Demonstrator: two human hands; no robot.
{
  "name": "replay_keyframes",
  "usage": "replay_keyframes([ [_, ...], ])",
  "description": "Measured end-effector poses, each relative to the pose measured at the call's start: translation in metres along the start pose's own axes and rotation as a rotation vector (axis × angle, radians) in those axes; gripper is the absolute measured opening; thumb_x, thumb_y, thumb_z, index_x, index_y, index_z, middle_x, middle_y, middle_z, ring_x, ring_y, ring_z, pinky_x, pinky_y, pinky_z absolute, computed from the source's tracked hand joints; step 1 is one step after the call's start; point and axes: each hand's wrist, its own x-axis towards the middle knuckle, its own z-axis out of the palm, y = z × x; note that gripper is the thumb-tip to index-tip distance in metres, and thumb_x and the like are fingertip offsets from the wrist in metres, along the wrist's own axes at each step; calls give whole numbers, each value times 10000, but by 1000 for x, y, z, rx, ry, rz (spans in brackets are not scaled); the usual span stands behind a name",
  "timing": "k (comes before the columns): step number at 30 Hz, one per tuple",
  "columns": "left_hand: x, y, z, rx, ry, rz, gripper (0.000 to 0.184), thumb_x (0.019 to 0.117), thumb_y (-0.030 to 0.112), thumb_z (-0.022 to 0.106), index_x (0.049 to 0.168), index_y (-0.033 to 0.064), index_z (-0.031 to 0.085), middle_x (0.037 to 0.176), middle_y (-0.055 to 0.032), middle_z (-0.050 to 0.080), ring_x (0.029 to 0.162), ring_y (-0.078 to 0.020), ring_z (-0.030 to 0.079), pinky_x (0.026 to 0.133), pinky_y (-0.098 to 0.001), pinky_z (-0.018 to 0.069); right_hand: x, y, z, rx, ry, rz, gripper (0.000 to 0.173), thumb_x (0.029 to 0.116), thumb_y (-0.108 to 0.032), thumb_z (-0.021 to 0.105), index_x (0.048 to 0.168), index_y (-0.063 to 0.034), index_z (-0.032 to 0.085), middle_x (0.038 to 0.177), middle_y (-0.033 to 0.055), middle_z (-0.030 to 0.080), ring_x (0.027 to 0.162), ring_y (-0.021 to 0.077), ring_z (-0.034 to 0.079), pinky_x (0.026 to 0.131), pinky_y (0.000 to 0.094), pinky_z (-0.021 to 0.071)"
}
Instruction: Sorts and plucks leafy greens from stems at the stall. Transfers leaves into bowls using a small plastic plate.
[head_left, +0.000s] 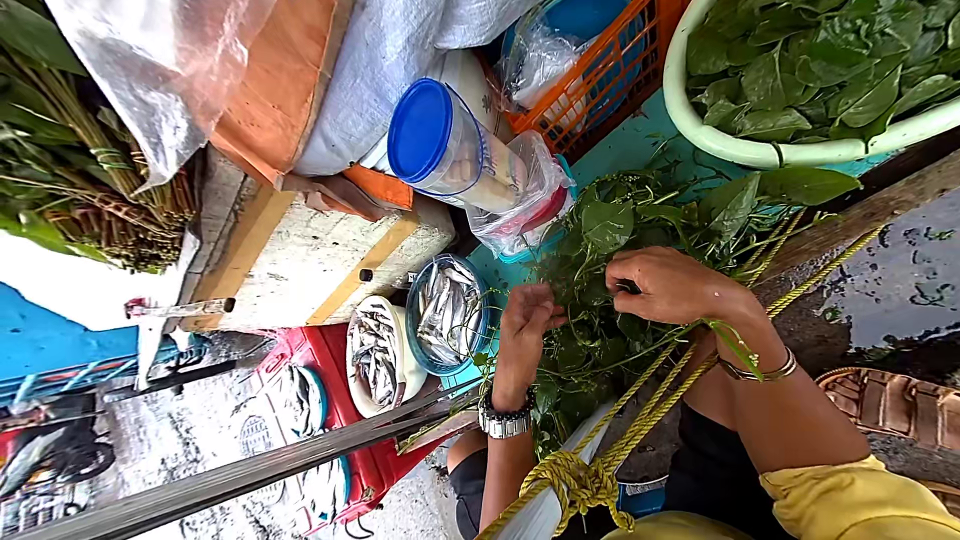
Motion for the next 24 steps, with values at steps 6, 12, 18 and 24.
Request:
replay_keyframes([
  [6,-18,-5,-5,-102,-144,100,251,986,3,448,1217,14,548,1078,-117,675,950,-255,718,816,-463,630,3,-1,0,-78,-42,63,149,933,-199,700,813,-130,644,837,33,607,780,216,612,655,466,493],
  [12,13,-1,-40,658,196,244,250,1003,71,549,1227,-28,599,1220,-184,629,1006,-241,684,813,-415,597,3,1,-1,-96,-67,50,155,939,-183,689,800,-124,651,821,34,590,778,217,607,658,460,486],
  [18,49,10,-34,968,38,316,428,914,56,705,1335,77,630,1277,-256,559,1134,-442,568,874,-575,508,2,-1,-1,-53,42,14,150,928,-127,671,785,-93,642,853,55,618,797,236,622,668,479,495],
  [24,39,15,-10,839,50,356,215,975,125,637,1146,-6,635,1145,-198,597,1024,-329,613,833,-477,543,4,5,7,63,320,-117,154,901,-114,599,759,-83,651,797,32,603,729,181,604,618,417,499],
])
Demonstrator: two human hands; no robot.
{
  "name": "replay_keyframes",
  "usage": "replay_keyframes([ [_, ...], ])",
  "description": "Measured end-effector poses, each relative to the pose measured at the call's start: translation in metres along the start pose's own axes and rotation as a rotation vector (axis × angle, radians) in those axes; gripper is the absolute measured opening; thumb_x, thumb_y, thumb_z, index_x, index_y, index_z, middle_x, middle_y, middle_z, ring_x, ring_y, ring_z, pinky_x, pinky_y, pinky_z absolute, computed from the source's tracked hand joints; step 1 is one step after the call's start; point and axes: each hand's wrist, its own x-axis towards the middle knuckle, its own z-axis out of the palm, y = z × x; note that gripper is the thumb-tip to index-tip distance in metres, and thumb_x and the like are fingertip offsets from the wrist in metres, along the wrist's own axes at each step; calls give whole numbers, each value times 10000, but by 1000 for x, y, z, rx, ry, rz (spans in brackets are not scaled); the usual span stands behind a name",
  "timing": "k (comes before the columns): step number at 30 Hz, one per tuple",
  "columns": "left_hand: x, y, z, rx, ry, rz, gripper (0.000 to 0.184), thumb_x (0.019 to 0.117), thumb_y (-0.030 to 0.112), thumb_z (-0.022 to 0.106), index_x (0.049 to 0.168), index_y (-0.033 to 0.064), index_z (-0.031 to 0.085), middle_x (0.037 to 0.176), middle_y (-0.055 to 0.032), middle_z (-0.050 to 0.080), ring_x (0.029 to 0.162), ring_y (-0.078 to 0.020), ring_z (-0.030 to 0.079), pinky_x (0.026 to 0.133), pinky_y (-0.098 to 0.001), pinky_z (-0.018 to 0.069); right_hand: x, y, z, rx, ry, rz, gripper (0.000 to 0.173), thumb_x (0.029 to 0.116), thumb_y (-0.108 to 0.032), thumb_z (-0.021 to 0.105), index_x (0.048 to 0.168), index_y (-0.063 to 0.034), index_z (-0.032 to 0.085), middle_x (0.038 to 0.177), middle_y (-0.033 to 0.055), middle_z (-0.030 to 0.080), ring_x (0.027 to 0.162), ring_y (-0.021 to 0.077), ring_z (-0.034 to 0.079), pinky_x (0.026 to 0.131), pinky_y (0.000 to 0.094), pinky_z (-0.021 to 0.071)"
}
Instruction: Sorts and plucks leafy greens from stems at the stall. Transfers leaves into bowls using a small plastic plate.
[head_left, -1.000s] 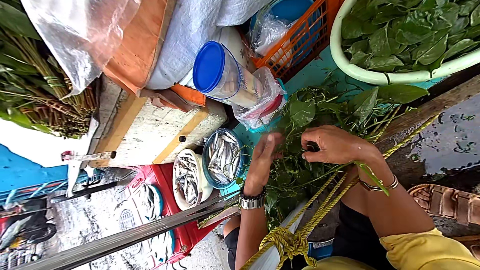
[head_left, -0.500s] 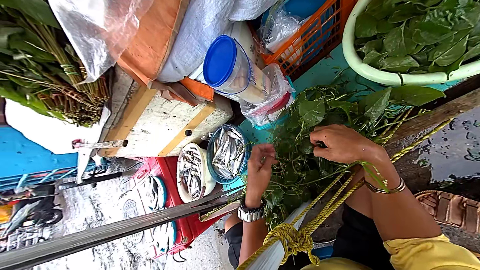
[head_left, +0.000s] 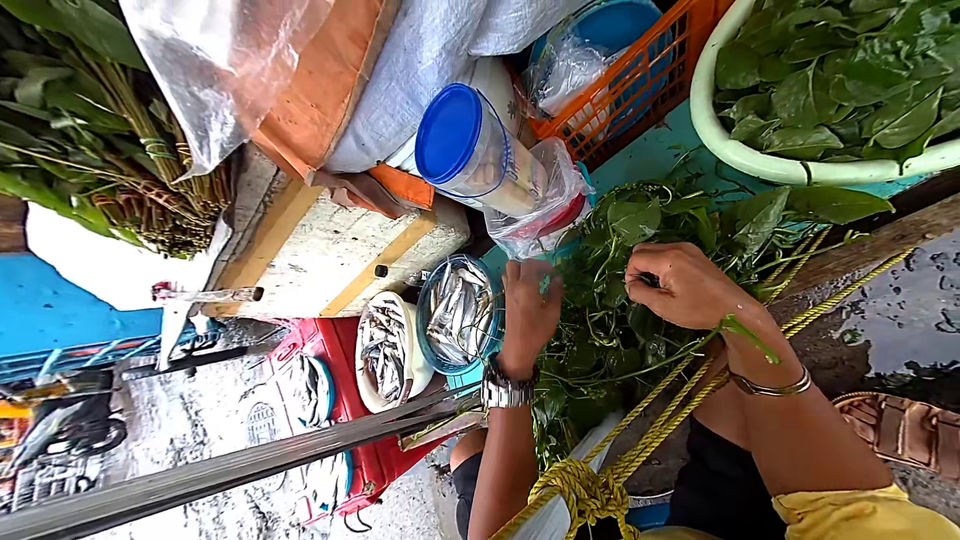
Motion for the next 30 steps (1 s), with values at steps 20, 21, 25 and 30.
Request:
replay_keyframes([
  [20,-27,10,22,-575,-223,-148,477,989,153,640,1435,65,496,1257,-124,654,1011,-190,690,838,-375,595,-19,4,-18,448,447,-112,77,910,-137,670,899,-102,602,736,-8,573,577,55,509,502,192,433],
  [21,-26,10,23,-574,-221,-154,461,992,155,640,1424,67,508,1269,-120,651,1015,-188,688,840,-377,594,-17,3,-15,305,400,-71,56,890,-129,683,909,-91,646,767,11,600,599,84,528,510,239,450],
  [25,-27,12,22,-590,-203,-158,391,997,129,627,1374,58,551,1305,-111,628,1034,-177,683,864,-360,593,-7,-3,-2,-97,142,196,41,895,-116,752,894,-92,718,958,127,634,784,334,631,608,575,485],
  [30,-31,10,23,-593,-188,-169,406,982,99,635,1376,55,544,1242,-119,650,977,-171,692,831,-347,595,-7,-3,-3,-145,73,202,90,914,-83,718,825,-80,704,946,139,663,848,368,651,641,610,480],
])
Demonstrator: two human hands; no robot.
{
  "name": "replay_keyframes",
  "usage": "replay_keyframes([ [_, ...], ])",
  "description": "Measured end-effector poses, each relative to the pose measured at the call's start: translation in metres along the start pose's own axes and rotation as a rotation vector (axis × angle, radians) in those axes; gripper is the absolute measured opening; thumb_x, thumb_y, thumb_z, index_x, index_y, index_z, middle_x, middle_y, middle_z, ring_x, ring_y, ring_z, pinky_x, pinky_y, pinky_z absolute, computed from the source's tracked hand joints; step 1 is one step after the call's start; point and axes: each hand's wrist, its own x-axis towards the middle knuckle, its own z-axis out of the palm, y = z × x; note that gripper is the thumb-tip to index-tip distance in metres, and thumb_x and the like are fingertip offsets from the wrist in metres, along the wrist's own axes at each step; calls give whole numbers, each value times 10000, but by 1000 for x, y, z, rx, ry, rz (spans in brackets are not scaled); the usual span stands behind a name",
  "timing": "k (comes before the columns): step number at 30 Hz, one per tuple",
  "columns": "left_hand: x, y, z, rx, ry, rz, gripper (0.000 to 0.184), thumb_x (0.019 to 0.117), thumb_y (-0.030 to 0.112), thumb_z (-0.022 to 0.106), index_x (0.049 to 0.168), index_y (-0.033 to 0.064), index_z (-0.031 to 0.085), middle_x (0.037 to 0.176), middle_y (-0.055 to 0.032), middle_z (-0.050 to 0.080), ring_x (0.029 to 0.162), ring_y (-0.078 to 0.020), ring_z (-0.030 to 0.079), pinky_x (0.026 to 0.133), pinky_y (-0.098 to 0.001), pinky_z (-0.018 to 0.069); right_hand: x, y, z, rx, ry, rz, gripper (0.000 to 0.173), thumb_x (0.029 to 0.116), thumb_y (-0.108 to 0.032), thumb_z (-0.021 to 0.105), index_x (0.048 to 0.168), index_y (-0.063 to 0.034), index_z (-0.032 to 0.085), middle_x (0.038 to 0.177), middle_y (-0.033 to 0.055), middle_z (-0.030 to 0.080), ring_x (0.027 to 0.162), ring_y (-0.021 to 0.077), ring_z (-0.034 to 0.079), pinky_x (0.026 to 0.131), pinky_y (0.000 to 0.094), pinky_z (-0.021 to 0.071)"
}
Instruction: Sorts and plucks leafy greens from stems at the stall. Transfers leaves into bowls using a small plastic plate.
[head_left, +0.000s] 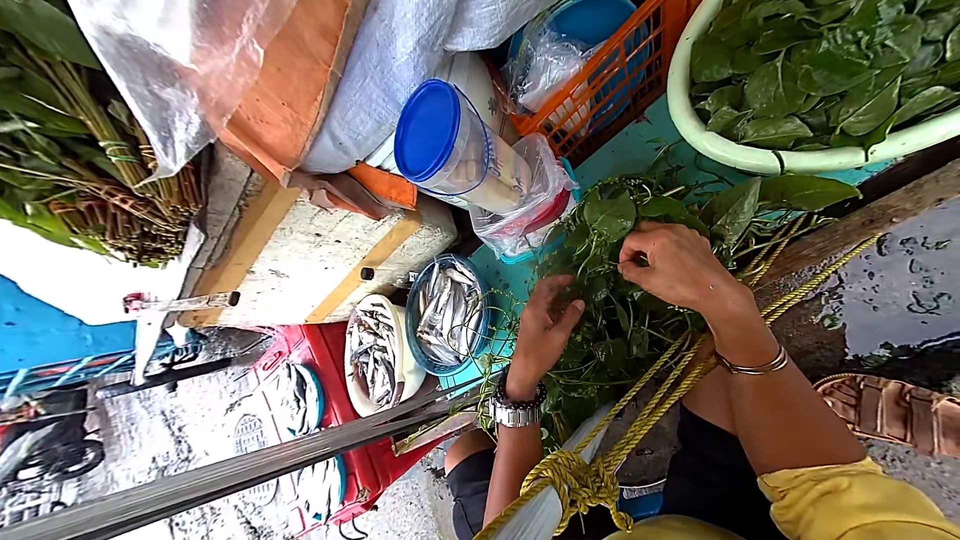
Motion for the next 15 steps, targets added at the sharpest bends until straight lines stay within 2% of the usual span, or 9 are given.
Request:
replay_keyframes([
  [2,-1,-2,1,3,8,6,435,964,90,657,1376,54,525,1225,-125,647,958,-171,689,807,-344,593,-2,3,-1,96,29,-56,136,919,-74,688,784,-71,680,896,124,643,805,323,630,641,561,477],
  [5,-4,-3,-1,-13,2,18,471,944,83,682,1381,52,509,1208,-123,644,953,-173,693,807,-346,601,-5,11,2,304,158,-139,168,919,-118,629,753,-104,652,815,38,599,708,153,561,603,357,450],
  [8,-8,-5,-5,-35,-25,-1,516,929,81,680,1407,62,488,1239,-122,632,979,-182,689,820,-354,601,-1,8,-6,604,236,-106,103,924,-72,643,831,-90,684,868,-6,633,780,49,592,677,209,495],
  [11,-13,-11,-7,-77,57,25,557,890,47,646,1420,51,475,1242,-133,629,1025,-202,679,844,-372,592,0,7,-12,959,279,-116,93,925,-21,638,896,-92,691,856,-20,675,691,53,644,579,194,572],
  [13,-18,-15,-8,-72,173,81,522,916,80,619,1416,47,470,1294,-131,623,1109,-214,662,894,-388,582,0,8,-15,1154,254,-172,106,950,-14,600,946,-77,685,911,30,728,690,104,691,578,236,604],
  [15,-27,-14,-8,-55,294,114,422,957,113,606,1359,35,503,1244,-106,640,1092,-192,668,901,-375,584,1,8,-16,1233,261,-221,121,954,0,583,984,-75,674,933,60,747,722,125,721,597,244,617],
])
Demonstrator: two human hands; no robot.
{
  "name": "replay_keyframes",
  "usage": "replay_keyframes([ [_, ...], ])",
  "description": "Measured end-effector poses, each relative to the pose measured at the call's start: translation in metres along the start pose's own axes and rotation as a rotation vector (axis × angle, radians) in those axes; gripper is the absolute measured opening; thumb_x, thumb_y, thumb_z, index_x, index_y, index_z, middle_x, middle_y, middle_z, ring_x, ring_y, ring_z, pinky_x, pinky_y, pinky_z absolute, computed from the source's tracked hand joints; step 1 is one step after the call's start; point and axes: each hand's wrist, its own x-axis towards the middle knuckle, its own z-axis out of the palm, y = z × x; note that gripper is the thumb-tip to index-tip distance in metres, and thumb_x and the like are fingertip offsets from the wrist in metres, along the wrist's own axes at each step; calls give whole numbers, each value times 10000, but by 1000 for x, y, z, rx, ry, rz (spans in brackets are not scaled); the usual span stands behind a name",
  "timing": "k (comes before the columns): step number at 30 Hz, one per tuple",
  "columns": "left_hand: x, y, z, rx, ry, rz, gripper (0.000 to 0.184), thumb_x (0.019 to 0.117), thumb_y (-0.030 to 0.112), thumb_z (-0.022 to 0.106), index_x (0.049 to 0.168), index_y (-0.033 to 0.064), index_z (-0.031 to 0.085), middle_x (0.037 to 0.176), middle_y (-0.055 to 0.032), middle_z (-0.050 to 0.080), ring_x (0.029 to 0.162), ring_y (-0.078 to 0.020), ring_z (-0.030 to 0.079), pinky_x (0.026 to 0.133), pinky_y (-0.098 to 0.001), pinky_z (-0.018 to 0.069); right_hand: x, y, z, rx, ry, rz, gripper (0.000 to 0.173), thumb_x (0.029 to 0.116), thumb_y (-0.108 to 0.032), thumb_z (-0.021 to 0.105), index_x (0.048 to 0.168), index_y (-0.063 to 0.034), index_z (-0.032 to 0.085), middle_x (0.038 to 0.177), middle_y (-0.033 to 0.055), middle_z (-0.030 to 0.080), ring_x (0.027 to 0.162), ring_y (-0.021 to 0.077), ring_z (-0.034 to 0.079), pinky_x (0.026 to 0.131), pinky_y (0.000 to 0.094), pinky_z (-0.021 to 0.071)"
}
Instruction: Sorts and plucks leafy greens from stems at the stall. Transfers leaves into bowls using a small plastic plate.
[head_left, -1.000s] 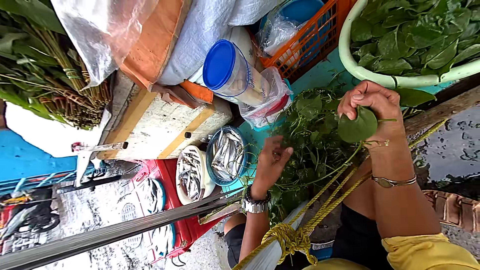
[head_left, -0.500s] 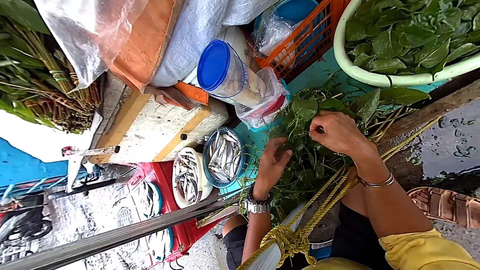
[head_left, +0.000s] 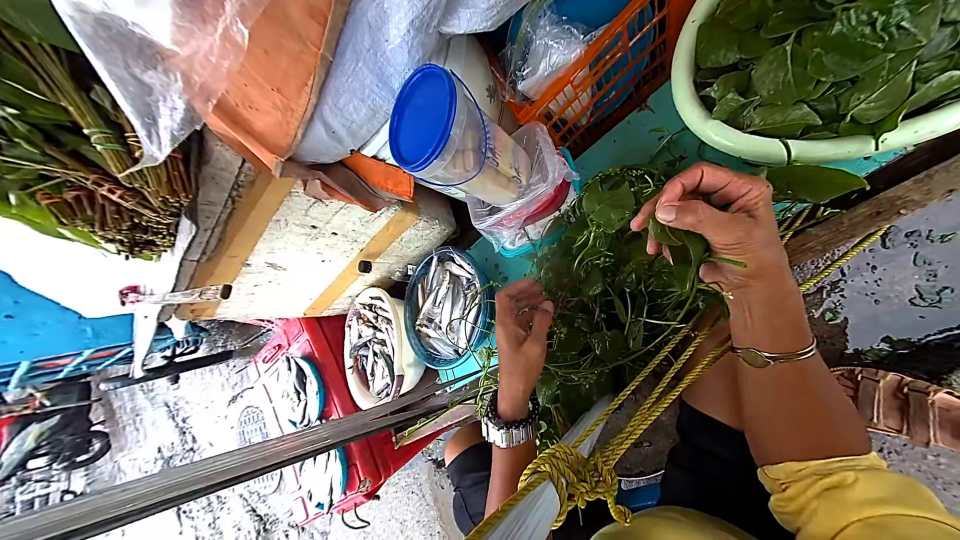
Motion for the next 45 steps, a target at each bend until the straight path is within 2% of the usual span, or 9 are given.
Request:
replay_keyframes([
  [5,-24,7,-6,190,-184,96,141,973,104,619,1028,-7,688,839,-22,693,702,-46,647,648,-226,566,-12,-12,2,-41,40,-217,150,982,-13,594,1111,-77,638,927,19,678,721,91,675,601,210,595],
  [8,-26,7,4,285,-411,66,238,990,215,667,1083,8,739,796,-16,701,647,-22,618,618,-196,540,-16,-29,8,-156,87,-349,139,969,-34,614,1100,-72,635,900,-10,653,683,78,646,591,218,587],
  [12,-20,4,23,562,-354,-6,366,938,340,718,1136,33,733,677,-16,612,577,-115,544,602,-315,502,-19,-44,22,-395,-21,-463,114,944,-117,699,1042,-75,661,935,-48,636,762,23,629,644,184,566],
  [16,-19,-2,27,489,-371,-19,230,936,264,708,1018,54,751,701,-1,606,580,-79,513,588,-270,469,-24,-26,33,-802,-221,-203,66,912,-133,679,932,-81,715,865,-16,652,730,38,607,620,215,542],
  [19,-22,-3,23,258,-312,-81,150,928,211,706,955,66,727,645,76,568,546,8,480,540,-187,425,-23,-8,39,-1214,-494,175,163,966,-229,675,851,-126,727,839,37,657,775,231,661,629,484,521],
  [24,-26,6,24,13,-261,-109,69,911,110,729,913,43,712,650,71,585,548,18,489,521,-157,408,-13,4,57,-1406,-789,546,398,1036,-372,592,739,-115,654,717,56,616,749,261,641,631,478,466],
  [32,-36,0,24,2,-359,-74,121,948,99,689,1014,7,732,790,23,677,642,9,570,598,-162,482,-9,11,60,-1425,-950,601,199,943,-174,691,769,-83,657,756,85,624,789,292,637,668,505,464],
  [36,-33,-2,23,195,-261,-62,189,993,137,600,1095,0,679,865,-34,693,699,-39,628,675,-219,543,-11,15,54,-1323,-906,402,203,945,-181,678,765,-90,662,719,62,609,742,261,632,640,480,467],
  [45,-20,7,34,598,-127,62,170,873,215,748,899,49,730,831,-58,588,675,-164,574,619,-370,513,-13,24,48,-1135,-754,127,238,920,-163,647,693,-117,592,685,11,549,666,179,575,596,409,431],
])
